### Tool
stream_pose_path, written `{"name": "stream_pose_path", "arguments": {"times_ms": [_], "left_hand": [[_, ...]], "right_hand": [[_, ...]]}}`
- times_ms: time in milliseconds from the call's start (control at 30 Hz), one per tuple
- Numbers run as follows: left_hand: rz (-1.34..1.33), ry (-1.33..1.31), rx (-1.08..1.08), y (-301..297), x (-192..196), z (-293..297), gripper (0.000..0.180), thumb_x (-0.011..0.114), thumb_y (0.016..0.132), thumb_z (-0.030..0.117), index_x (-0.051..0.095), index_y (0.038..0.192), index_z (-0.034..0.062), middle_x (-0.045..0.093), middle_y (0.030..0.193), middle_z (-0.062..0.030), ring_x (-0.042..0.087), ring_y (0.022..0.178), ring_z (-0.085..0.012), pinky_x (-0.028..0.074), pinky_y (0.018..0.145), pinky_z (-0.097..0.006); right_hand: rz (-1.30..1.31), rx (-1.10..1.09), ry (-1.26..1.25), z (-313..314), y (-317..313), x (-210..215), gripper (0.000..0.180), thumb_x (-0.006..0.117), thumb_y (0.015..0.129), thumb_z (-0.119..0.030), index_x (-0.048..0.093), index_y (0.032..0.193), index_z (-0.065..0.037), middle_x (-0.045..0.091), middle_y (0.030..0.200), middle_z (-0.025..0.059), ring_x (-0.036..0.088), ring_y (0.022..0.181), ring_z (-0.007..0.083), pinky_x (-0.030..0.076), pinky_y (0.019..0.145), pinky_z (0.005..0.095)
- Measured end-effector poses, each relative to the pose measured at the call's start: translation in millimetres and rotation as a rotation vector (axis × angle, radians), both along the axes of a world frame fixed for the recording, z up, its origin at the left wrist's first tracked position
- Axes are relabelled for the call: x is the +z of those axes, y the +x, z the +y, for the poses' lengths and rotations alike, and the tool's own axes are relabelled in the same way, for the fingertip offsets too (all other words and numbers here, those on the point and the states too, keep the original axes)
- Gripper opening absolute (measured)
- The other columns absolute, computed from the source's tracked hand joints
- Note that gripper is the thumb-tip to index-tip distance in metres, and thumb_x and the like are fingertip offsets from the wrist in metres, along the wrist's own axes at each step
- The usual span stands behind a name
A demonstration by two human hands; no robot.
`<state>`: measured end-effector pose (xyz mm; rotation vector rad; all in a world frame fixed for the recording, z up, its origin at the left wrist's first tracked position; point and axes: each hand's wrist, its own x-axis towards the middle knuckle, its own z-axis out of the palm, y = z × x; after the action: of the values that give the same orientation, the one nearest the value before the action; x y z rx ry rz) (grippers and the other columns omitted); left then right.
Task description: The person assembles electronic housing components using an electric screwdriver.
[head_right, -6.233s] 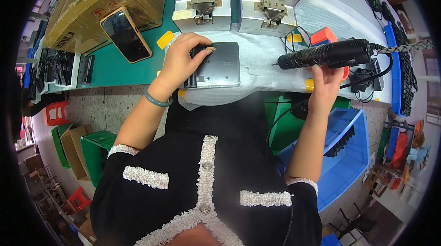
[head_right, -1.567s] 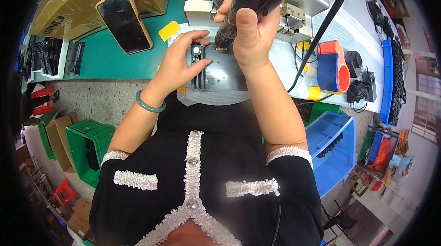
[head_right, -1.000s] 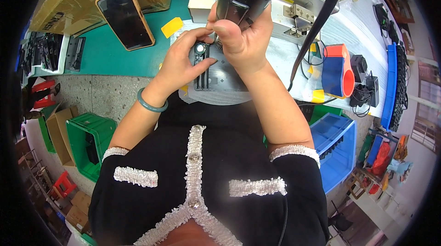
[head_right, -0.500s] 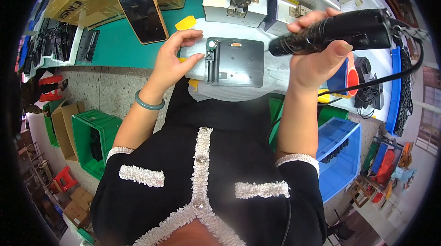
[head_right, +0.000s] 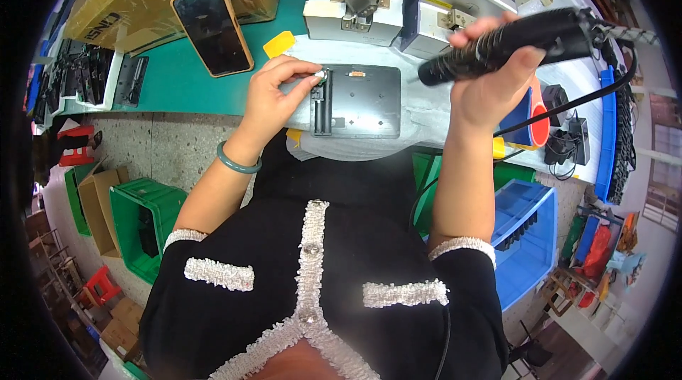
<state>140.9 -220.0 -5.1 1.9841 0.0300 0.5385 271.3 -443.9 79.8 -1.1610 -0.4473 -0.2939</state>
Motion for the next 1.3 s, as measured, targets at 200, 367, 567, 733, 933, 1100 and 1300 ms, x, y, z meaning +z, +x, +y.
{"name": "stream_pose_path", "arguments": {"times_ms": [200,367,567,733,933,1100,1300], "left_hand": [[0.010,0.081,0.025,-0.3,2.8,-3.2,0.011,0.071,0.076,0.008,0.070,0.086,0.0044,0.065,0.082,-0.0079,0.060,0.081,-0.0258,0.047,0.073,-0.035],[-0.020,0.116,0.034,0.1,-0.3,-3.4,0.010,0.071,0.077,0.008,0.069,0.086,0.0047,0.065,0.082,-0.0075,0.059,0.080,-0.0260,0.047,0.073,-0.035],[-0.055,0.132,0.033,-0.4,-0.2,-4.1,0.011,0.072,0.076,0.005,0.070,0.087,0.0034,0.066,0.081,-0.0075,0.060,0.079,-0.0226,0.046,0.070,-0.032],[-0.044,0.122,0.040,-0.6,-0.8,-4.1,0.011,0.073,0.076,0.008,0.068,0.085,0.0047,0.065,0.082,-0.0073,0.059,0.080,-0.0259,0.047,0.072,-0.034],[-0.052,0.141,0.039,0.3,-0.5,-3.2,0.010,0.073,0.076,0.008,0.068,0.085,0.0048,0.065,0.082,-0.0072,0.059,0.080,-0.0254,0.047,0.072,-0.035],[-0.022,0.103,0.057,-2.5,-0.9,-5.2,0.024,0.073,0.077,0.007,0.065,0.099,0.0029,0.064,0.083,-0.0072,0.060,0.079,-0.0199,0.049,0.072,-0.030],[-0.001,0.017,0.096,-2.6,-5.5,-4.7,0.032,0.075,0.077,0.009,0.060,0.105,0.0024,0.063,0.085,-0.0064,0.060,0.080,-0.0181,0.050,0.074,-0.028]], "right_hand": [[-0.164,0.228,0.192,50.6,51.0,33.7,0.081,0.050,0.075,-0.081,0.052,0.107,-0.008,0.061,0.078,0.0096,0.060,0.069,0.0232,0.053,0.068,0.0401],[-0.316,0.010,0.024,106.5,21.6,56.9,0.065,0.051,0.087,-0.067,0.049,0.109,-0.005,0.055,0.070,0.0055,0.056,0.059,0.0119,0.049,0.056,0.0222],[-0.265,0.076,-0.050,103.9,27.5,46.8,0.066,0.052,0.086,-0.067,0.049,0.108,-0.005,0.054,0.069,0.0053,0.056,0.059,0.0110,0.049,0.055,0.0216],[-0.245,0.107,-0.044,105.3,28.2,43.0,0.067,0.051,0.087,-0.067,0.049,0.109,-0.004,0.055,0.070,0.0052,0.056,0.058,0.0110,0.049,0.055,0.0215],[-0.246,0.246,-0.052,104.2,33.1,42.7,0.072,0.054,0.082,-0.070,0.050,0.108,-0.003,0.057,0.071,0.0060,0.058,0.058,0.0120,0.051,0.054,0.0217],[-0.221,0.171,-0.202,112.6,28.6,46.0,0.070,0.056,0.084,-0.067,0.052,0.104,0.000,0.059,0.072,0.0079,0.060,0.058,0.0137,0.049,0.053,0.0224],[-0.235,0.112,-0.160,112.5,10.1,43.5,0.070,0.055,0.084,-0.067,0.052,0.105,0.000,0.058,0.071,0.0062,0.057,0.057,0.0122,0.048,0.052,0.0223]]}}
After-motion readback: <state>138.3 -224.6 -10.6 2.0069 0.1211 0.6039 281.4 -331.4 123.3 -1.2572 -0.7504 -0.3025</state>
